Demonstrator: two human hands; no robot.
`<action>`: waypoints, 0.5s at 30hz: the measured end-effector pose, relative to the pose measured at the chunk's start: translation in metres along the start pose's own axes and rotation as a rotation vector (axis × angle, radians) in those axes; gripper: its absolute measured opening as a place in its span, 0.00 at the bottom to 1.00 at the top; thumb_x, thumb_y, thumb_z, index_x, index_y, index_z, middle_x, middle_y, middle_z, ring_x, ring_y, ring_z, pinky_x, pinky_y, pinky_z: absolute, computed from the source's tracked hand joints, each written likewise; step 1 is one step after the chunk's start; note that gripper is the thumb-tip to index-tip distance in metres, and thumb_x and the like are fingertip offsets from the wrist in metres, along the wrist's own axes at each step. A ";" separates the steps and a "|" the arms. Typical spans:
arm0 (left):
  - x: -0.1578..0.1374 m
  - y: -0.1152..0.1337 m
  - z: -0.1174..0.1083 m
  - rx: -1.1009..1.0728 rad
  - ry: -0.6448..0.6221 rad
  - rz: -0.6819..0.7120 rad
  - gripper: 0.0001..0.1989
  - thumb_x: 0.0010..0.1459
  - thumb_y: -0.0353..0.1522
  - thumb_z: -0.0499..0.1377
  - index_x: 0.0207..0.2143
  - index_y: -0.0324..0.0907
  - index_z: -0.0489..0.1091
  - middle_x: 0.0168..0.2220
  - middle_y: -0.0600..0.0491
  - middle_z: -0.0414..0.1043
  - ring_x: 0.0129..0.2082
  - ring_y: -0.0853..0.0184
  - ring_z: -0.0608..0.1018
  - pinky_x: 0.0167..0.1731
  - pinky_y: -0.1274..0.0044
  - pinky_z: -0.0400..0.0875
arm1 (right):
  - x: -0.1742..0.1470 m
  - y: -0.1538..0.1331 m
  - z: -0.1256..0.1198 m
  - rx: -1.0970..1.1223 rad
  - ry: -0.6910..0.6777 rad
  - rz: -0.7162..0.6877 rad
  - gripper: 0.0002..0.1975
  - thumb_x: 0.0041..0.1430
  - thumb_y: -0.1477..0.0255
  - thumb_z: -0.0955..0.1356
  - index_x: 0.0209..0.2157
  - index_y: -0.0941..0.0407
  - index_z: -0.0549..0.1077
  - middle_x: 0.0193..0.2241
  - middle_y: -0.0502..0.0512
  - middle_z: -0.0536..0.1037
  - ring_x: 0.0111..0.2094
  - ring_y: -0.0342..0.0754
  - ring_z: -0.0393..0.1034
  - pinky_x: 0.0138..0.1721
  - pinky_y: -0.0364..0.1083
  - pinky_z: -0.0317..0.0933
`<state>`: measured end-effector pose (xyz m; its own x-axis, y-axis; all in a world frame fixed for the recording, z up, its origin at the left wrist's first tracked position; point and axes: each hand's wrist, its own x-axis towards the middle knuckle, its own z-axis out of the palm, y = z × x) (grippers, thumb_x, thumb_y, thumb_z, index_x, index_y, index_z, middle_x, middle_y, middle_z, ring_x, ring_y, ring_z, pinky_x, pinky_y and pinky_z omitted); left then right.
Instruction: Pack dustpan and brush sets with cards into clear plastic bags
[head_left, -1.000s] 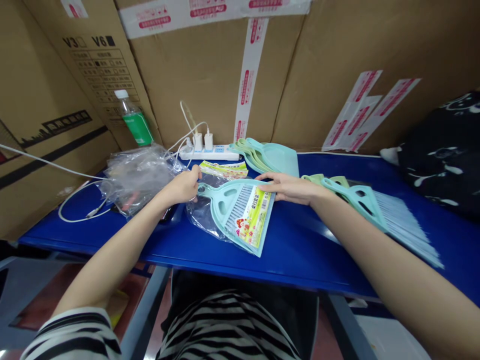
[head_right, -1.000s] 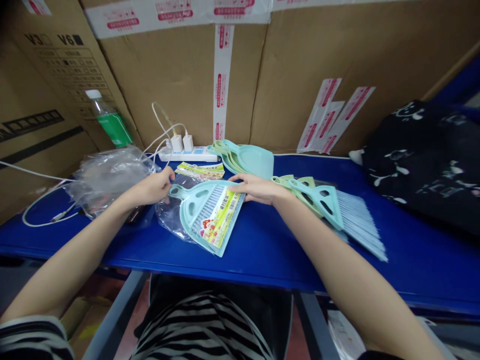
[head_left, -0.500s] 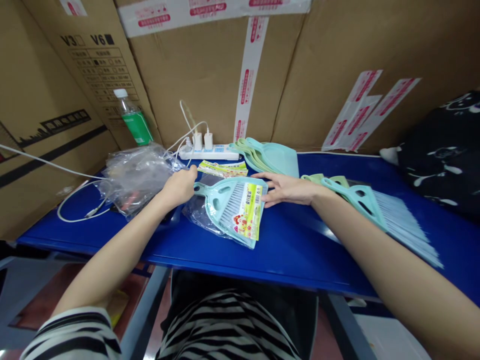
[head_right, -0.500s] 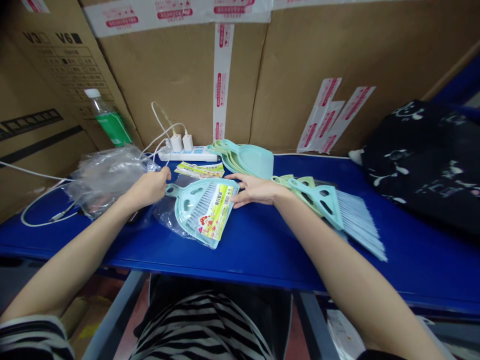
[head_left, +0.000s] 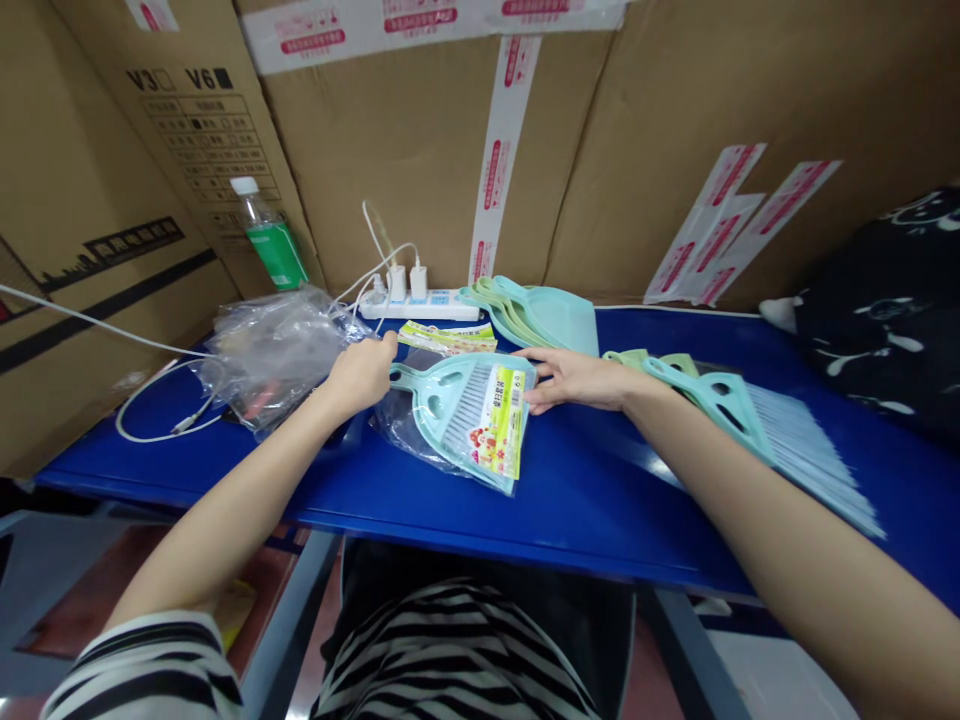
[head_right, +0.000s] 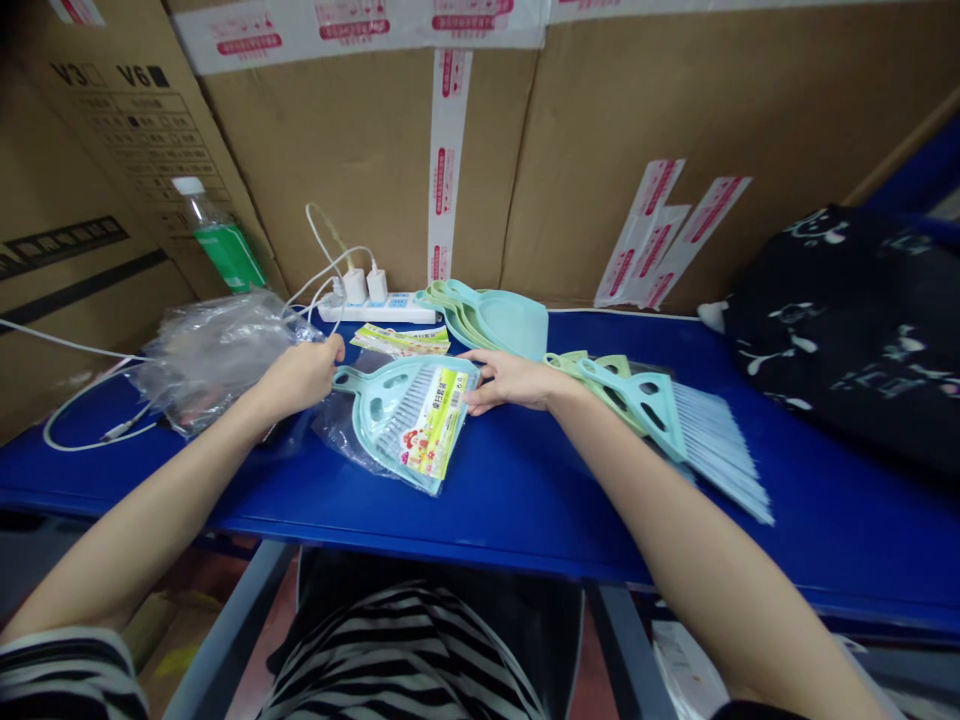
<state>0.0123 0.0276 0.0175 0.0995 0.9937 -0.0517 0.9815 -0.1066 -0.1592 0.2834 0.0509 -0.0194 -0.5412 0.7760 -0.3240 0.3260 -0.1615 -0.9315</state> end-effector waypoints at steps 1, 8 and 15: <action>0.000 0.000 0.000 0.001 0.000 0.004 0.19 0.58 0.21 0.47 0.51 0.34 0.63 0.42 0.38 0.75 0.45 0.52 0.77 0.41 0.67 0.71 | 0.000 0.000 0.000 -0.013 0.002 -0.002 0.32 0.46 0.75 0.75 0.54 0.56 0.63 0.36 0.52 0.76 0.37 0.45 0.74 0.47 0.49 0.71; 0.001 0.001 0.002 0.023 0.005 0.007 0.19 0.58 0.21 0.46 0.52 0.34 0.63 0.43 0.38 0.75 0.46 0.51 0.77 0.42 0.66 0.71 | -0.003 -0.005 0.003 -0.002 -0.026 -0.004 0.35 0.54 0.73 0.71 0.61 0.54 0.56 0.43 0.55 0.73 0.40 0.43 0.72 0.46 0.44 0.70; 0.000 0.001 0.002 0.027 0.005 0.003 0.19 0.58 0.21 0.47 0.52 0.34 0.63 0.43 0.38 0.75 0.46 0.50 0.77 0.42 0.65 0.72 | -0.001 -0.005 0.005 0.049 -0.013 0.012 0.28 0.65 0.69 0.63 0.64 0.55 0.51 0.38 0.54 0.74 0.32 0.41 0.71 0.42 0.42 0.72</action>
<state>0.0130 0.0271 0.0153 0.1032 0.9935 -0.0472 0.9764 -0.1102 -0.1857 0.2785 0.0479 -0.0152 -0.5477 0.7657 -0.3371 0.2948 -0.2005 -0.9343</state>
